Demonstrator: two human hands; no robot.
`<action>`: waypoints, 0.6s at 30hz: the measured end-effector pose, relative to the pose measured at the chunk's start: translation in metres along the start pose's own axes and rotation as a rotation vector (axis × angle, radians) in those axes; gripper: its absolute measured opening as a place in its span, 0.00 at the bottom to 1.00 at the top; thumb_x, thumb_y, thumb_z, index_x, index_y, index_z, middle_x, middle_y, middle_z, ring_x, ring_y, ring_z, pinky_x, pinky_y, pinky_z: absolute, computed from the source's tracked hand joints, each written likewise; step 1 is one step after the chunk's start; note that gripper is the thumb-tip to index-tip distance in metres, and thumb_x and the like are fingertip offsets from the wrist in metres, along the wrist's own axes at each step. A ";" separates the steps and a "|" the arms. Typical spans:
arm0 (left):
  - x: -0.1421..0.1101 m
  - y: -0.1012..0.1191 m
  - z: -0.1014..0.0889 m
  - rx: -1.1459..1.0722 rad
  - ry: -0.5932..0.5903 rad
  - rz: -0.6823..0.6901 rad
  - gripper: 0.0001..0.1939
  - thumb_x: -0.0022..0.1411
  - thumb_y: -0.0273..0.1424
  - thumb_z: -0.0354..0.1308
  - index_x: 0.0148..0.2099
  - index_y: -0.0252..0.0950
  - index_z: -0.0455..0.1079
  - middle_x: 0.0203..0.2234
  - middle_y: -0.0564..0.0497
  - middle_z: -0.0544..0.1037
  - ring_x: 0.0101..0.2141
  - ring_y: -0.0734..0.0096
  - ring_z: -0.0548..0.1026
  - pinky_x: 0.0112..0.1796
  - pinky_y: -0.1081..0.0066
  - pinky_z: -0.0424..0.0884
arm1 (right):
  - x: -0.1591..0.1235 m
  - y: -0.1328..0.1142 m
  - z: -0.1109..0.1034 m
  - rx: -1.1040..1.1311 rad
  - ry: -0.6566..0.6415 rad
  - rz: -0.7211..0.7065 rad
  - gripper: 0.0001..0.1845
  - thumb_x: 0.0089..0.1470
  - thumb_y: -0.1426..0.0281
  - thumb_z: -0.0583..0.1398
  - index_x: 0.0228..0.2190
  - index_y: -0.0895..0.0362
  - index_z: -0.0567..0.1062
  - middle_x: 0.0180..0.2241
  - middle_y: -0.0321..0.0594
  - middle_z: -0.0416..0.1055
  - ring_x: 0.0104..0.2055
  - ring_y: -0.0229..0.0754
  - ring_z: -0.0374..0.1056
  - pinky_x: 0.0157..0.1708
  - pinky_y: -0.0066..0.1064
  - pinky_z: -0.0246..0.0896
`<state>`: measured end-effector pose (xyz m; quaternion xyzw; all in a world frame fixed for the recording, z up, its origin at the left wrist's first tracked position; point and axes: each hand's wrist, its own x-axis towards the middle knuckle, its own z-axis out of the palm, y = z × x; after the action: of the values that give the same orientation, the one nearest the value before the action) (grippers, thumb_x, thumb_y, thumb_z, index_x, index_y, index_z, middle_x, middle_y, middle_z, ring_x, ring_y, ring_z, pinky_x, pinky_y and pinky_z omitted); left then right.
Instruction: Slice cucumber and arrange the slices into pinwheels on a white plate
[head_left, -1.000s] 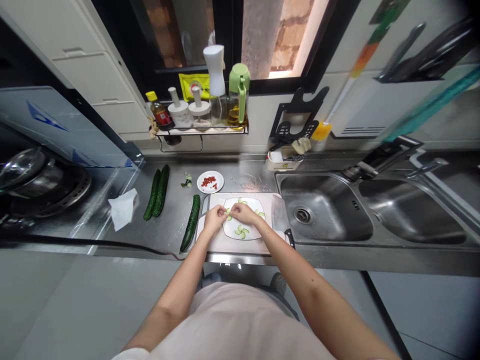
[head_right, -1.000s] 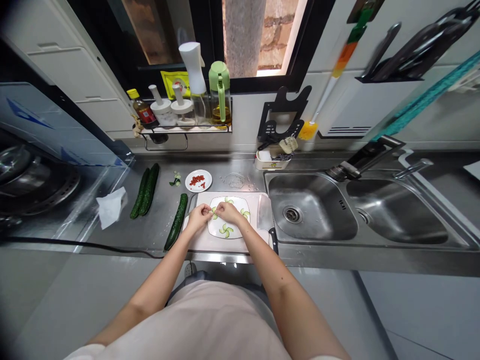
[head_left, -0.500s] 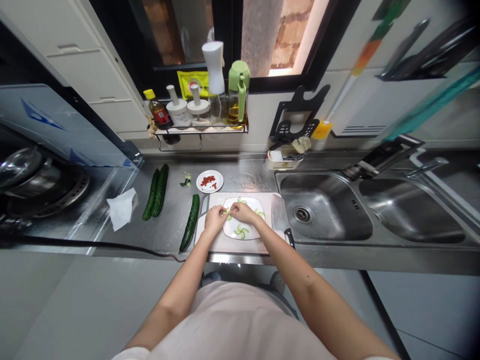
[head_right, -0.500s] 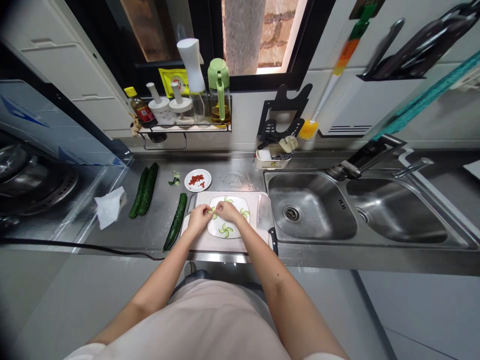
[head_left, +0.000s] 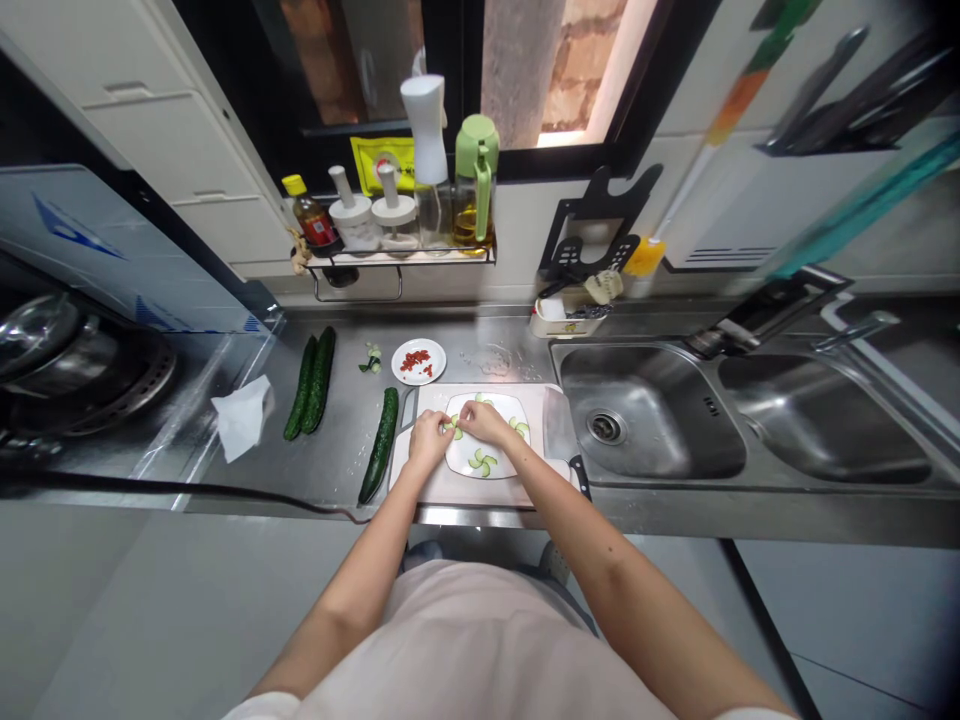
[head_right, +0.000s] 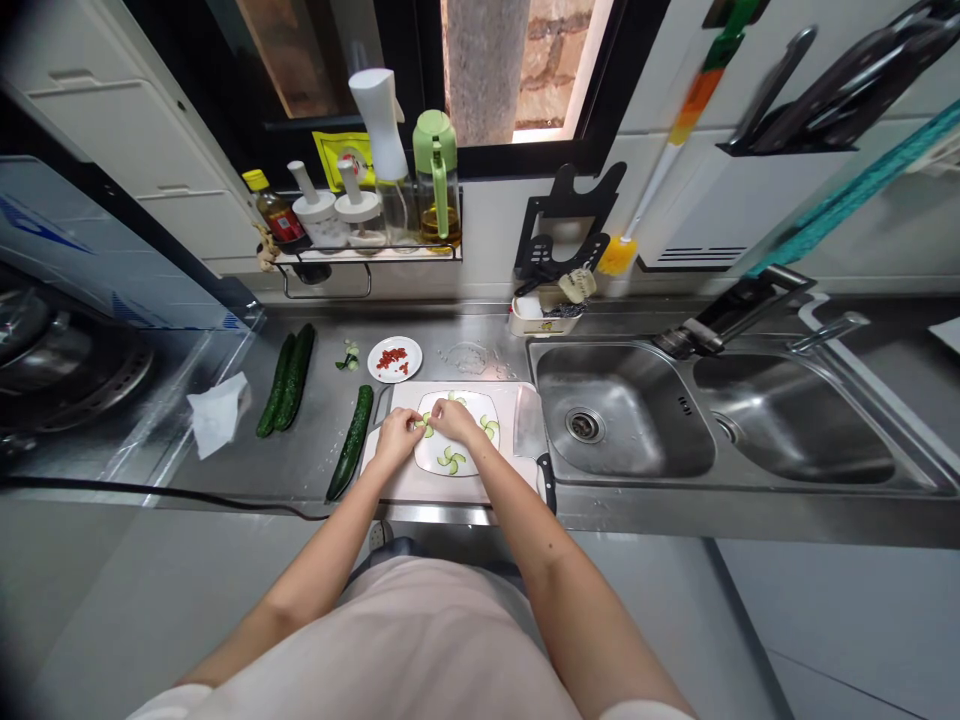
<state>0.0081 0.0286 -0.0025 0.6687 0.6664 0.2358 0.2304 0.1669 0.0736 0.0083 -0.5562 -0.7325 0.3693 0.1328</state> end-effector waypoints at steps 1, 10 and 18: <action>0.000 0.000 0.000 0.000 -0.003 -0.003 0.05 0.52 0.27 0.60 0.35 0.35 0.74 0.32 0.47 0.72 0.34 0.67 0.70 0.37 0.69 0.64 | 0.000 0.000 0.000 -0.002 0.003 0.001 0.05 0.49 0.69 0.62 0.30 0.58 0.74 0.29 0.37 0.73 0.32 0.37 0.66 0.31 0.24 0.54; -0.001 0.001 -0.002 -0.044 -0.006 -0.040 0.06 0.52 0.28 0.61 0.35 0.36 0.74 0.32 0.48 0.73 0.33 0.69 0.70 0.36 0.71 0.64 | 0.002 -0.001 0.001 -0.029 -0.001 0.045 0.05 0.48 0.69 0.62 0.30 0.57 0.73 0.32 0.39 0.74 0.33 0.37 0.66 0.30 0.25 0.52; -0.001 -0.003 0.003 -0.146 0.007 -0.102 0.07 0.50 0.29 0.61 0.35 0.36 0.73 0.30 0.50 0.73 0.29 0.72 0.68 0.33 0.72 0.63 | 0.000 -0.002 -0.001 -0.011 -0.023 0.069 0.08 0.49 0.68 0.62 0.34 0.56 0.73 0.32 0.38 0.73 0.32 0.38 0.65 0.29 0.25 0.51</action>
<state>0.0072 0.0275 -0.0064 0.6144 0.6814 0.2742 0.2880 0.1660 0.0736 0.0097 -0.5775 -0.7164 0.3761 0.1085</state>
